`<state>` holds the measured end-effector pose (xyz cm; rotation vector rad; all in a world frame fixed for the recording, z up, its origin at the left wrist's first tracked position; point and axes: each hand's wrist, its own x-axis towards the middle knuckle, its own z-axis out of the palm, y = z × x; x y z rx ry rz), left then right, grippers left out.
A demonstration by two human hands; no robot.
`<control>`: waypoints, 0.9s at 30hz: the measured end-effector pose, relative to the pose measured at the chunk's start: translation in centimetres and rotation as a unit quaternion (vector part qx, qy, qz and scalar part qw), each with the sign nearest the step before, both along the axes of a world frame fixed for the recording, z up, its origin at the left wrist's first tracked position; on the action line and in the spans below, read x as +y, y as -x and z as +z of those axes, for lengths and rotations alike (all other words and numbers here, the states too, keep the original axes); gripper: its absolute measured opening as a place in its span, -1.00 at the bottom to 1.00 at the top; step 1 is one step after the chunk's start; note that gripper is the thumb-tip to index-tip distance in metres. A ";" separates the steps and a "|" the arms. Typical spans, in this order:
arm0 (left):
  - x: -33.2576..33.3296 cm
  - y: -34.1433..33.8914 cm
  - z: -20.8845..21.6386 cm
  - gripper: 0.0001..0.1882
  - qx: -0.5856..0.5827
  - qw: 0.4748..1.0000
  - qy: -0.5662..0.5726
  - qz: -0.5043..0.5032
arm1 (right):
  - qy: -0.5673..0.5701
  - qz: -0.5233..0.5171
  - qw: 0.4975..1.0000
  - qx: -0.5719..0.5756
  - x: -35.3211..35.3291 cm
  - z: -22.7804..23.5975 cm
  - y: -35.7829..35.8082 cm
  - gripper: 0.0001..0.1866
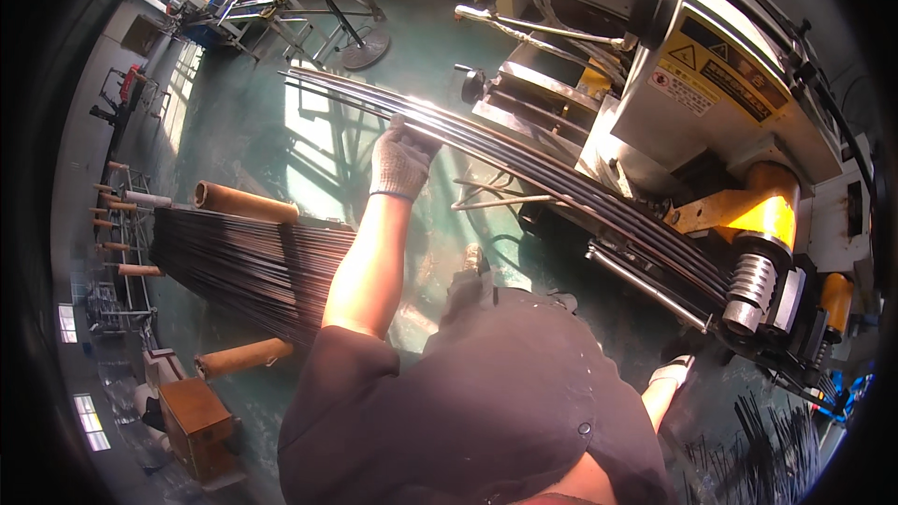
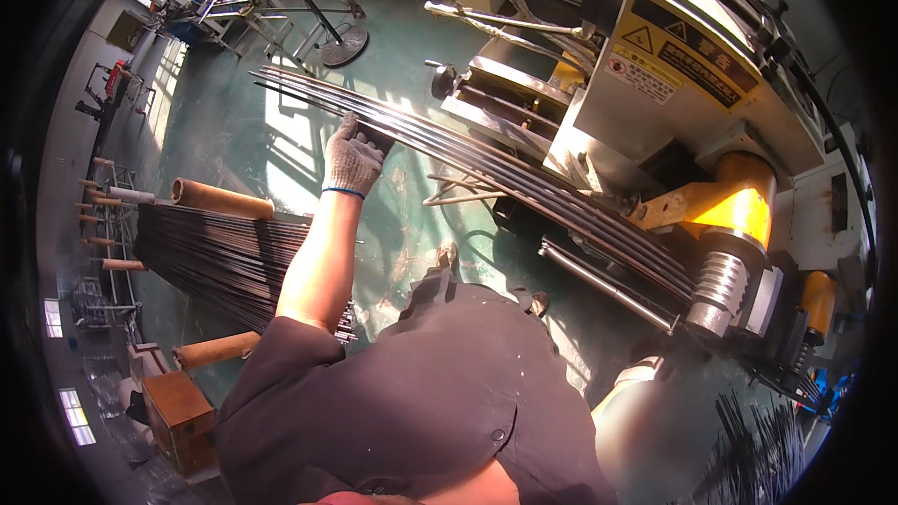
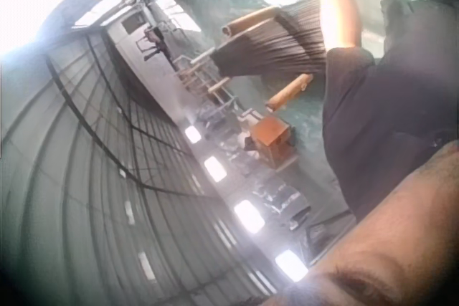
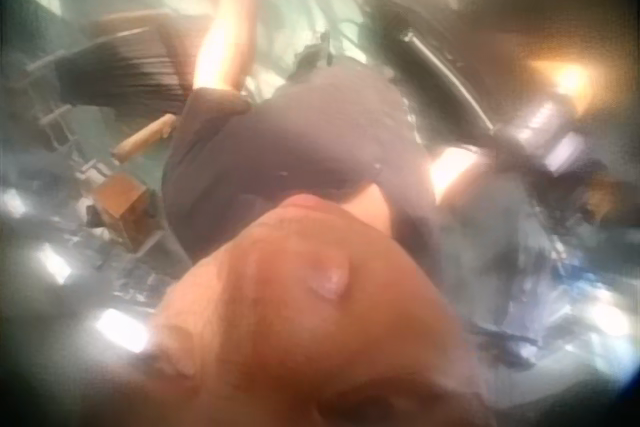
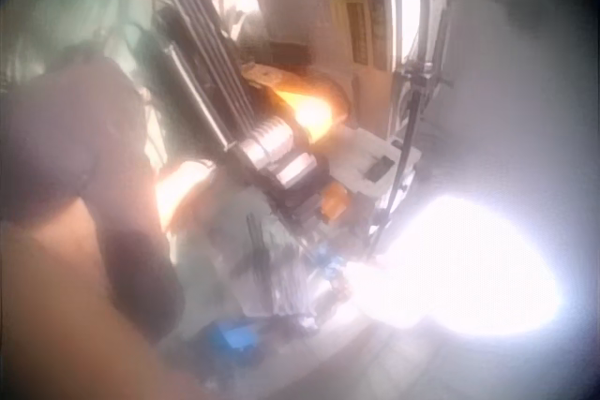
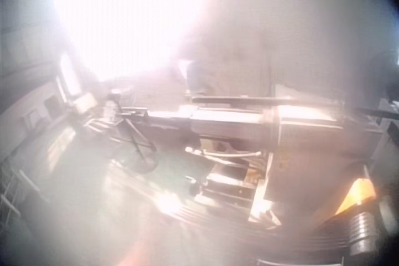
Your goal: The person repeatedly picks up bundles of long metal rods from a floor pile, feeds them into a bending machine, and removes the bent rods to place them on a nearby rack. The cycle of loading, bending, and unloading continues throughout the clip.
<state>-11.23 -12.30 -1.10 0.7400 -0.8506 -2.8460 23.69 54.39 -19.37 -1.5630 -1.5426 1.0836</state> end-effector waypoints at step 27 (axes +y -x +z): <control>-39.8 21.7 -3.9 -0.09 0.010 0.955 0.283 0.086 | 0.397 0.042 0.917 0.001 -26.0 -6.9 -4.5 -0.41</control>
